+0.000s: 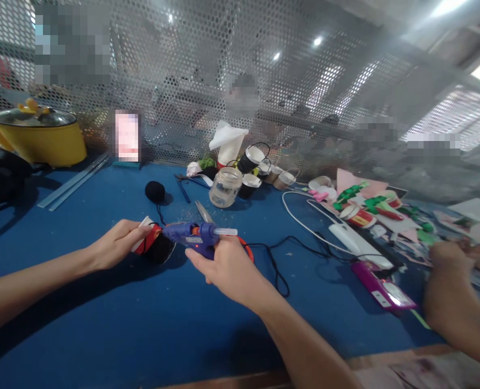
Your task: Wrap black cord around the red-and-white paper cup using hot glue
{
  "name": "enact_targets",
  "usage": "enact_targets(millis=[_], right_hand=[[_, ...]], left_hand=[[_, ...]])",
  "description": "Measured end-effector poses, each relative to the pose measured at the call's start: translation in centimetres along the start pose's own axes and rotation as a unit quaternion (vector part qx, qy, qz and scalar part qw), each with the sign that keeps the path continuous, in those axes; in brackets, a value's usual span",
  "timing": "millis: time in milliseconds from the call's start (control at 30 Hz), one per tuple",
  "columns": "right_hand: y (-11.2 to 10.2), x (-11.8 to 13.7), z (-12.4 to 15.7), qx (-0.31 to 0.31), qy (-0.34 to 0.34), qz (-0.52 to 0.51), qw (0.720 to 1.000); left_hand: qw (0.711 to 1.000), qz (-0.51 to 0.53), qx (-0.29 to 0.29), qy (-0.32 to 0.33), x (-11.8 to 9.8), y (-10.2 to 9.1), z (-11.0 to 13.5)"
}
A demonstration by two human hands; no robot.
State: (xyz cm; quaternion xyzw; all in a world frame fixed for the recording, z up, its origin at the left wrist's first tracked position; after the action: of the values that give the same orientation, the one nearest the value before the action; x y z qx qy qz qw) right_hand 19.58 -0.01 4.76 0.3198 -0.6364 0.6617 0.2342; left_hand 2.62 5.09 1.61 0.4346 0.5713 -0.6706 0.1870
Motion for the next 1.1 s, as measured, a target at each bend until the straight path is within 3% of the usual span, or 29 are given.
enact_targets(millis=[533, 1100], right_hand=[[-0.02, 0.20, 0.07, 0.002, -0.029, -0.002, 1.000], [-0.11, 0.54, 0.44, 0.006, -0.014, -0.008, 1.000]], left_hand=[[1.000, -0.002, -0.008, -0.003, 0.11, -0.19, 0.04], [1.000, 0.000, -0.006, -0.017, 0.06, -0.14, 0.10]])
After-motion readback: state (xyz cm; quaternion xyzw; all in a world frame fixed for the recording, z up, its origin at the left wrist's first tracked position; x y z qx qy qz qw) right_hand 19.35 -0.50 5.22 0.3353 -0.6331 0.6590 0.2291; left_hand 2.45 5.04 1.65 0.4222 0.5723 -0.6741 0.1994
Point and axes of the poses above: each hand's wrist, its own z-axis away from the middle knuckle, its own y-axis out of the palm, x = y × z, the point moved 4 cm from there along -z, towards the middle knuckle, and after that the axes turned 5 degrees about -x, right-handed, at the moved point
